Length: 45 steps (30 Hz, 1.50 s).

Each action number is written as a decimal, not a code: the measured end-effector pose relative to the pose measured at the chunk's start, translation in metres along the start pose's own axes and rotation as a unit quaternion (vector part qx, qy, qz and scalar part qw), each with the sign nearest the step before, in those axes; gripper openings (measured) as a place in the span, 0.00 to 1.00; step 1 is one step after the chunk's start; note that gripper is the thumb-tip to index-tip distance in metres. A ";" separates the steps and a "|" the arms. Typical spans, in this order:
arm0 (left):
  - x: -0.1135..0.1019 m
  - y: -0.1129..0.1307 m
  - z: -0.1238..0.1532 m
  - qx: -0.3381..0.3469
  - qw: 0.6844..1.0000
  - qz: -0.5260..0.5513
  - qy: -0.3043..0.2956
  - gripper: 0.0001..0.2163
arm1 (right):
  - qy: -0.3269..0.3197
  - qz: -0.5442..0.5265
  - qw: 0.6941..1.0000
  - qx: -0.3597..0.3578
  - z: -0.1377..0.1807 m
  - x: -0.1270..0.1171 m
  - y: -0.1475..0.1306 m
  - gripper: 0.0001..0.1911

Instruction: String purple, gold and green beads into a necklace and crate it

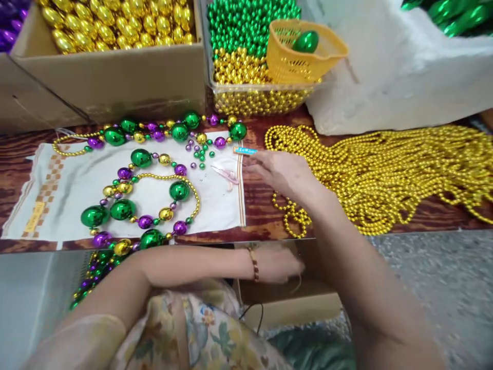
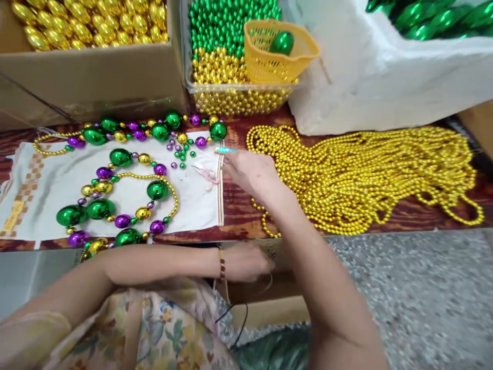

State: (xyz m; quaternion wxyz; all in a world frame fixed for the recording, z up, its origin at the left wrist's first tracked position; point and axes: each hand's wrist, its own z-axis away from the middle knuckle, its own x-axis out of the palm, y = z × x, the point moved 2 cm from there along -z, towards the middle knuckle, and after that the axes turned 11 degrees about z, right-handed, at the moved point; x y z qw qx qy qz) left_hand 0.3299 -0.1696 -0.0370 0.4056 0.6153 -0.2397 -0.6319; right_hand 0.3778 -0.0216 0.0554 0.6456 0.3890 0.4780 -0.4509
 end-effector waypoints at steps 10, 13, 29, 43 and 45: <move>-0.007 0.008 0.042 0.042 0.984 -0.163 0.050 0.09 | 0.052 0.065 0.996 -0.012 -0.057 0.038 0.007 0.18; -0.050 0.002 0.112 0.023 0.982 -0.133 0.129 0.11 | 0.069 0.098 0.993 -0.018 -0.074 0.052 0.006 0.16; -0.138 -0.088 0.351 -0.472 0.724 -0.177 0.471 0.09 | 0.166 -0.182 0.967 -0.059 -0.083 0.027 -0.079 0.07; -0.131 -0.087 0.361 -0.380 0.762 -0.205 0.482 0.13 | 0.075 -0.381 0.887 -0.252 -0.098 0.018 -0.211 0.08; -0.122 -0.083 0.365 -0.279 0.760 -0.146 0.569 0.14 | 0.038 -0.444 0.860 -0.249 -0.088 0.020 -0.208 0.09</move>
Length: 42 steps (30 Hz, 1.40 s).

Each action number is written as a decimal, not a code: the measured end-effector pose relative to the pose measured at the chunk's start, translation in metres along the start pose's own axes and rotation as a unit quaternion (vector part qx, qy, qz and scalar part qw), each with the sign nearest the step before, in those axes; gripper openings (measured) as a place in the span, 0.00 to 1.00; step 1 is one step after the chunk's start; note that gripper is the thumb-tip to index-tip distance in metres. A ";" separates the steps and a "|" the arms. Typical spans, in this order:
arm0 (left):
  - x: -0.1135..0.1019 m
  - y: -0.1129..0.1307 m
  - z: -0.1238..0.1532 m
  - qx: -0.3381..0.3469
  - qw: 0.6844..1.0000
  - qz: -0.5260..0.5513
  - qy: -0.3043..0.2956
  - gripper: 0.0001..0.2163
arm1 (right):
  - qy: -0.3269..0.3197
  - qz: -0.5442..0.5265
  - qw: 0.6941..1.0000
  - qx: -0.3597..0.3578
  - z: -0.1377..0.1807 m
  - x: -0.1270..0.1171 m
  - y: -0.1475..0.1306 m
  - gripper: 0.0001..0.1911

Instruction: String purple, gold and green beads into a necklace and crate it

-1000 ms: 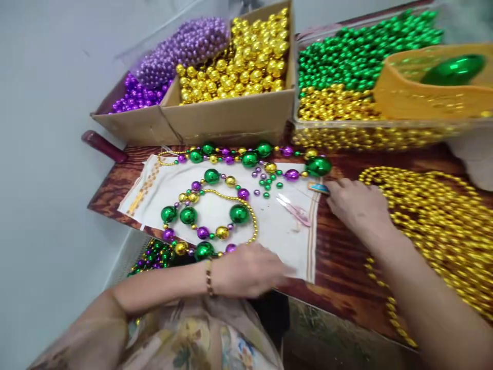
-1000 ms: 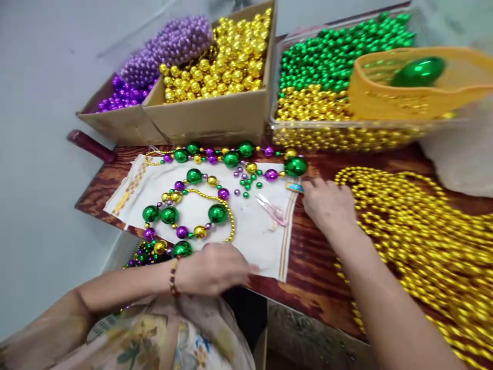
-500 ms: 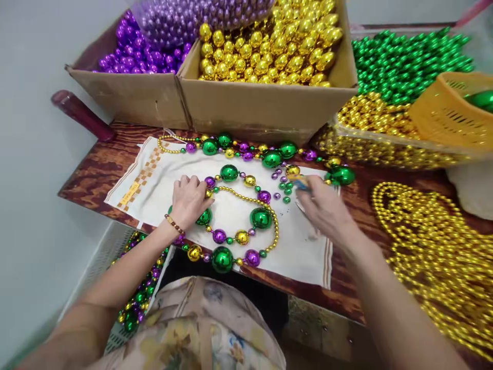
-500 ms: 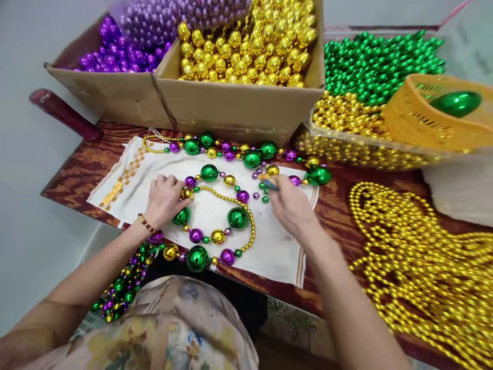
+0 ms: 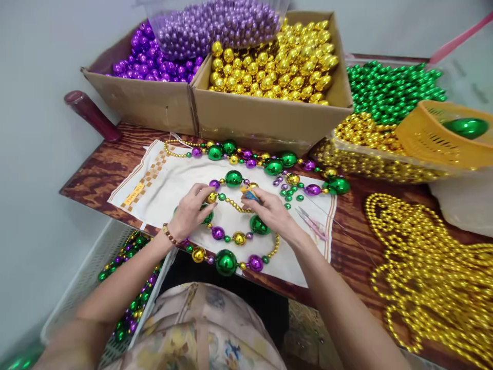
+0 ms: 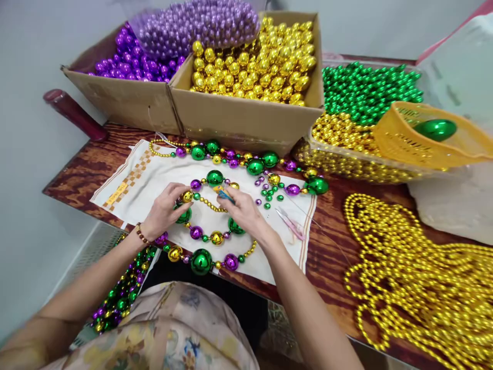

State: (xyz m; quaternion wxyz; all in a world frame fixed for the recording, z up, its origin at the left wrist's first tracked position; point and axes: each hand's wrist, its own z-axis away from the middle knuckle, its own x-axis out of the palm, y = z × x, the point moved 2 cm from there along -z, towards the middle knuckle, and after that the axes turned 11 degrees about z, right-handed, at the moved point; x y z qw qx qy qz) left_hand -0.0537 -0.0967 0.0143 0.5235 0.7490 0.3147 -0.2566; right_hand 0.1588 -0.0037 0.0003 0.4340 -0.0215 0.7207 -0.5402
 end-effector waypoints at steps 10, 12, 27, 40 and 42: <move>0.021 -0.012 0.005 -0.152 0.921 0.357 0.019 0.17 | -0.092 -0.036 0.995 0.008 -0.007 -0.014 -0.009 0.13; 0.024 -0.016 -0.002 -0.184 0.893 0.410 0.004 0.17 | -0.107 -0.047 0.993 0.026 -0.014 -0.014 -0.006 0.14; 0.021 -0.032 -0.114 -0.285 0.816 0.503 -0.004 0.22 | -0.031 -0.016 0.998 0.045 -0.103 -0.044 0.027 0.28; 0.024 -0.050 -0.139 -0.316 0.792 0.523 0.001 0.18 | -0.019 0.007 0.998 0.058 -0.131 -0.051 0.041 0.24; 0.024 -0.053 -0.140 -0.323 0.788 0.524 0.003 0.19 | 0.009 -0.022 0.999 0.049 -0.129 -0.053 0.045 0.19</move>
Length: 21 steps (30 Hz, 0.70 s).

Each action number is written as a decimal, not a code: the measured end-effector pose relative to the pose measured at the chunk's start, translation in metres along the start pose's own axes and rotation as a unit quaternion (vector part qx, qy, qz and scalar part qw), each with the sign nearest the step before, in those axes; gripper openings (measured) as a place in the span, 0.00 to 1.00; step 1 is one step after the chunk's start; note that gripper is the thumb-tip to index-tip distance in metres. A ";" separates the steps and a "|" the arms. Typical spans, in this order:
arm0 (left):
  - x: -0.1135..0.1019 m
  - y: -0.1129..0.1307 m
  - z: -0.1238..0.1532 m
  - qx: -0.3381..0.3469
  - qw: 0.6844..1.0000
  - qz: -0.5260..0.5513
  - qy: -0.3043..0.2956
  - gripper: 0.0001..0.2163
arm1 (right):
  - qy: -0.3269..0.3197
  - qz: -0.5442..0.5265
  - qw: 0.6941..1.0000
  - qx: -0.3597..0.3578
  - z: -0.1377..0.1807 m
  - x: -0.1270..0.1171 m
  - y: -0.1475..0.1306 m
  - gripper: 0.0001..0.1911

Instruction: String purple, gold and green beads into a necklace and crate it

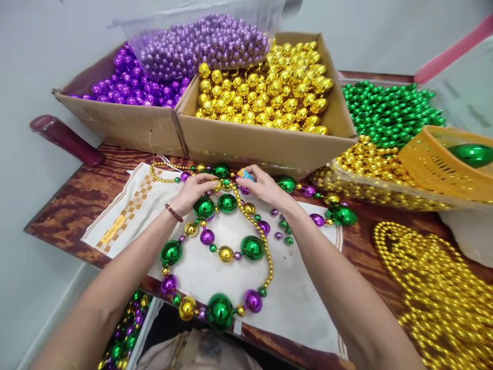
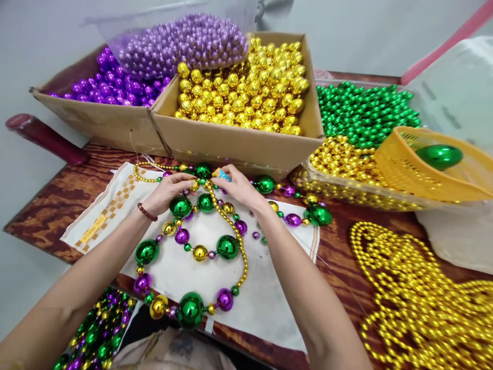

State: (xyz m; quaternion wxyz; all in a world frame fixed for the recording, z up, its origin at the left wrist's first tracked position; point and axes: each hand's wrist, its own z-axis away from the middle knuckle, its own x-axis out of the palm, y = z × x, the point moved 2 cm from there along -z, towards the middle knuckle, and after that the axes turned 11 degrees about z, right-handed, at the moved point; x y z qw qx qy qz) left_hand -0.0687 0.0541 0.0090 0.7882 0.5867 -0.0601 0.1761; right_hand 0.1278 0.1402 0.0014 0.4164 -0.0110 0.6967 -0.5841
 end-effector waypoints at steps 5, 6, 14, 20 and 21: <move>-0.002 -0.002 -0.005 -0.023 0.999 0.028 0.018 0.18 | 0.007 0.001 0.999 -0.036 0.006 -0.005 0.001 0.16; -0.002 -0.002 -0.005 -0.026 0.999 0.032 0.020 0.17 | -0.005 0.009 0.999 -0.043 0.006 -0.006 0.000 0.16; -0.008 -0.006 -0.008 -0.035 0.999 0.033 0.014 0.16 | -0.083 0.061 0.991 -0.085 -0.007 -0.009 -0.001 0.21; -0.009 -0.005 -0.009 -0.034 0.999 0.019 0.002 0.15 | -0.039 0.171 0.984 0.019 -0.021 -0.002 -0.004 0.28; -0.009 -0.005 -0.009 -0.035 0.999 0.017 -0.003 0.15 | -0.040 0.183 0.982 0.023 -0.022 0.000 -0.004 0.29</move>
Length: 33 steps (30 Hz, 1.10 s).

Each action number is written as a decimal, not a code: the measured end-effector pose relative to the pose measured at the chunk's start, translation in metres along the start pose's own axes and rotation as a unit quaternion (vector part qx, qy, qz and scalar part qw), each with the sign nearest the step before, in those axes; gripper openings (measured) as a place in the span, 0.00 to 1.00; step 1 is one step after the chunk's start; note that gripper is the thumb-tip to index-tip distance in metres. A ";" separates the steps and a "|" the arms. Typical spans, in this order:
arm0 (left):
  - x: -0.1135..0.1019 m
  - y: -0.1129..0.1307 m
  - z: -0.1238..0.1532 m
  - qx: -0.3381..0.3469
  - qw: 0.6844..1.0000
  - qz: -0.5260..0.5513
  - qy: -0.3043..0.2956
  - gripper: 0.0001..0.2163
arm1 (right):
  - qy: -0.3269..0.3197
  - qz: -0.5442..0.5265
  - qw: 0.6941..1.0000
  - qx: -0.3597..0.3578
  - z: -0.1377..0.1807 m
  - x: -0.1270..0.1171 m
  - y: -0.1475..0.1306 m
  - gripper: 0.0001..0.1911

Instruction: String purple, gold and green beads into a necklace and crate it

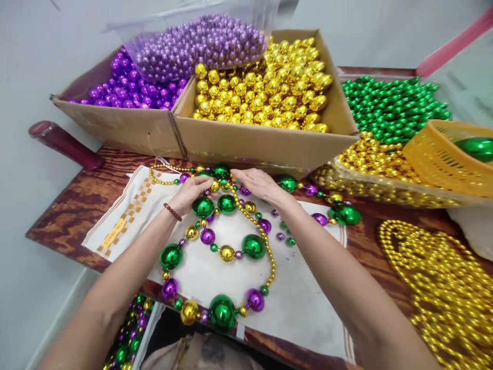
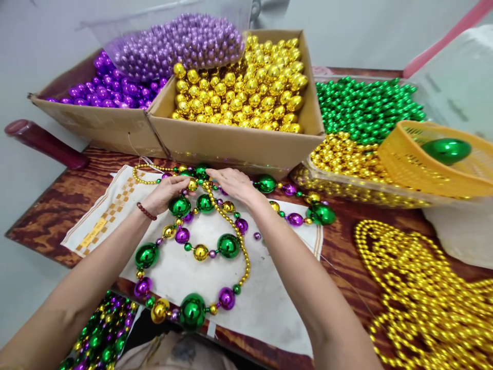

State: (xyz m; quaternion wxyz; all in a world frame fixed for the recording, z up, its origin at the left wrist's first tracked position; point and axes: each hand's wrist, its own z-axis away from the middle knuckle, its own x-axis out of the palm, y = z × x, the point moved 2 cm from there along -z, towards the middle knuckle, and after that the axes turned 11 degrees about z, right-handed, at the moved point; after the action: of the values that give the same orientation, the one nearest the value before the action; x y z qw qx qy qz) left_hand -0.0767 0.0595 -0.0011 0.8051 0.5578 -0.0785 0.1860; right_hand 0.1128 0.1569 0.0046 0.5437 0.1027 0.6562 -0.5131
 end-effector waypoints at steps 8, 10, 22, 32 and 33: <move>-0.002 -0.001 -0.002 -0.005 1.000 0.004 -0.001 0.15 | 0.006 0.069 0.997 -0.023 -0.004 0.004 -0.007 0.31; -0.002 -0.001 -0.003 -0.007 1.000 0.006 0.005 0.15 | 0.010 0.084 0.996 -0.024 -0.005 0.004 -0.007 0.31; 0.001 0.000 -0.001 -0.011 1.000 0.015 0.015 0.12 | 0.014 0.144 0.989 -0.036 -0.001 0.002 -0.009 0.29; 0.003 0.001 -0.001 -0.016 0.999 0.024 0.023 0.10 | 0.003 0.161 0.986 -0.038 0.000 -0.001 -0.010 0.29; 0.003 0.001 -0.001 -0.016 0.999 0.024 0.021 0.10 | 0.001 0.164 0.986 -0.037 0.000 -0.001 -0.010 0.29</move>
State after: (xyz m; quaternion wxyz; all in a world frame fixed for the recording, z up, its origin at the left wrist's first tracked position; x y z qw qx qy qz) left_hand -0.0746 0.0613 0.0009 0.8106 0.5388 -0.0775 0.2160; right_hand 0.1066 0.1525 0.0108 0.6231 0.1891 0.6499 -0.3921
